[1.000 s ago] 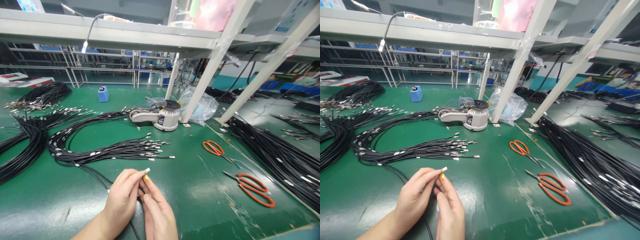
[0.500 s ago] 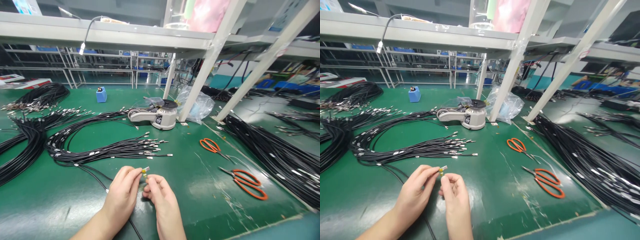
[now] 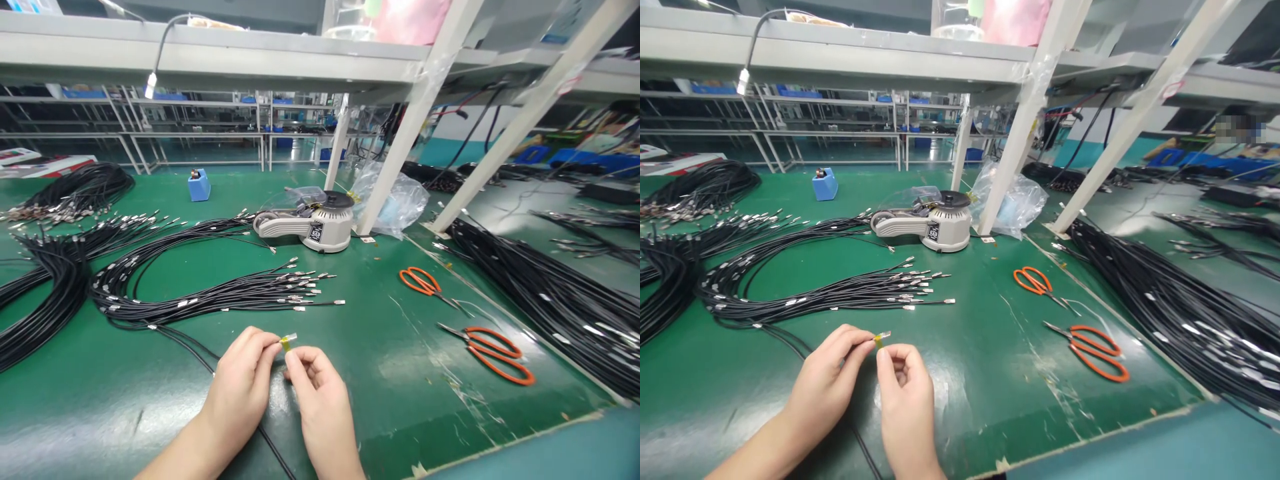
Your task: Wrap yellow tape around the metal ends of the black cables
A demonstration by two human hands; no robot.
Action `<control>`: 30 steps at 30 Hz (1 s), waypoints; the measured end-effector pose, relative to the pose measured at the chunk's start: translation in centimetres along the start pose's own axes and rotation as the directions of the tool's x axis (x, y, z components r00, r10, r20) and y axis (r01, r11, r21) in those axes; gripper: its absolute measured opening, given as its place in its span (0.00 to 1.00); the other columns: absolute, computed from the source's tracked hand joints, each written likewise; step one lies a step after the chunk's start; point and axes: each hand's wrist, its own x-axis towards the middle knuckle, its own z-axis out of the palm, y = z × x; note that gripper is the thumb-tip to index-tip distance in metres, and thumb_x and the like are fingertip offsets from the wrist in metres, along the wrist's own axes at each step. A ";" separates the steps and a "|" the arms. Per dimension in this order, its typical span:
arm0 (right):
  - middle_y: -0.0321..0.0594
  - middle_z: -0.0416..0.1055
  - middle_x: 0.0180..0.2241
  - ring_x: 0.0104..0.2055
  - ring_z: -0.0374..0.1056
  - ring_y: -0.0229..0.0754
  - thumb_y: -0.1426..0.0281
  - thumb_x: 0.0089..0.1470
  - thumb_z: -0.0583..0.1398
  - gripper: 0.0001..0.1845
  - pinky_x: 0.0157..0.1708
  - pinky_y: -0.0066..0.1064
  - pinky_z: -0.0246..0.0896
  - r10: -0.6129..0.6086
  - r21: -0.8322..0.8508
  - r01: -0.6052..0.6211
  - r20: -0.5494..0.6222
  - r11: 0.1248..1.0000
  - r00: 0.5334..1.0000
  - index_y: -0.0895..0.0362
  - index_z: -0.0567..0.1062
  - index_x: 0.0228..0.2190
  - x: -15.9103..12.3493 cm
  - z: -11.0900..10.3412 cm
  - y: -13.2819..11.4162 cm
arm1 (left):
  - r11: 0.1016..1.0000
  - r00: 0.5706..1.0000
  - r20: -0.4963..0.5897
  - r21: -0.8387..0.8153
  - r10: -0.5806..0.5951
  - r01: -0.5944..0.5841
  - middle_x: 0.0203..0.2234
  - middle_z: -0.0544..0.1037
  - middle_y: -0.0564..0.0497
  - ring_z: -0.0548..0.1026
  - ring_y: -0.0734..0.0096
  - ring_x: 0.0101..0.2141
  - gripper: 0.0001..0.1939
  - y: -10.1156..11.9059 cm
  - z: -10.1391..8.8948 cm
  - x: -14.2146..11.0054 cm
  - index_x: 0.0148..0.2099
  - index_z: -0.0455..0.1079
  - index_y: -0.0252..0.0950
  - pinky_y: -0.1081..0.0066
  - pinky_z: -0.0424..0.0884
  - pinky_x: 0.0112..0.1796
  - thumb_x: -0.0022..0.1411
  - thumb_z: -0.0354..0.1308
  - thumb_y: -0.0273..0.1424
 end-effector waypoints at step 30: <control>0.38 0.71 0.27 0.31 0.66 0.41 0.64 0.51 0.60 0.09 0.33 0.31 0.62 -0.102 -0.069 0.104 0.026 0.992 0.994 0.57 0.72 0.26 -0.2 0.3 0.3 | 0.903 0.931 0.160 -0.235 -0.329 0.360 0.25 0.71 0.53 0.69 0.71 0.29 0.11 0.9 -0.7 0.7 0.30 0.68 0.36 0.71 0.64 0.31 0.61 0.51 0.36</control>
